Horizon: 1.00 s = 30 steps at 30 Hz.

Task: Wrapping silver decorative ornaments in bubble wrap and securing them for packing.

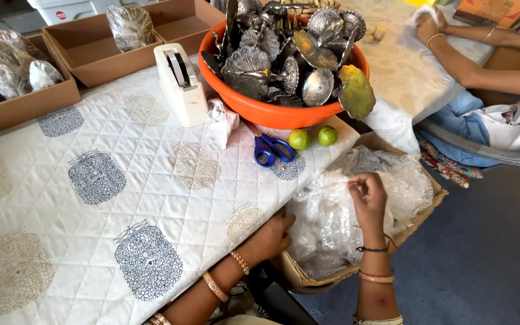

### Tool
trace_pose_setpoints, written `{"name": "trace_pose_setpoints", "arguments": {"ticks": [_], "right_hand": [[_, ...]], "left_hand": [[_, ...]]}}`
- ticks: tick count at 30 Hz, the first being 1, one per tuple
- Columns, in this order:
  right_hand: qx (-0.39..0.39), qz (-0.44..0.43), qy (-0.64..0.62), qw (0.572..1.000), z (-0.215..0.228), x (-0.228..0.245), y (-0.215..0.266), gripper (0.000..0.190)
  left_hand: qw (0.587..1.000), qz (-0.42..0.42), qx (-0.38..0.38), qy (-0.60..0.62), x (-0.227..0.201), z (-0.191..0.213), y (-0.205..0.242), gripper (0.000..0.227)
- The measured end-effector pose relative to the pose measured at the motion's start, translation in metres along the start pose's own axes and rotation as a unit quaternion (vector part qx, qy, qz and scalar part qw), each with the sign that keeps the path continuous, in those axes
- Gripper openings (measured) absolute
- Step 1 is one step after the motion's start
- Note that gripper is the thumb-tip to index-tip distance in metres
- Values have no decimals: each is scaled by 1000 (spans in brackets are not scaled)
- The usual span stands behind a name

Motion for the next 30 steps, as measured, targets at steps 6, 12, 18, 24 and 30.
{"name": "trace_pose_setpoints", "arguments": {"ticks": [6,12,18,24,30], "right_hand": [[190,208,138,950,-2,97,5,49],[164,-33,73,983,-11,52,1,30],[78,-34,195,977,-1,61,0,32],[43,47,253,965,-1,62,3,31],[83,25,285,955,-1,61,-1,34]], "left_hand": [[977,-134,-51,158,-12,7,11,34],[944,-155,-59,285,8,-8,13,23],[864,-97,-97,484,20,-19,25,23],[660,-12,-128,740,37,-56,51,23],[836,-138,-237,475,9,-18,78,15]]}}
Point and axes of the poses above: each hand's wrist, its own y-axis away from the middle knuckle, its own z-axis out of the back of the hand, x = y × z, the point moved 2 cm from there along -y, towards the middle knuckle, and after that the axes turned 15 degrees about y, right-handed, at the moved point
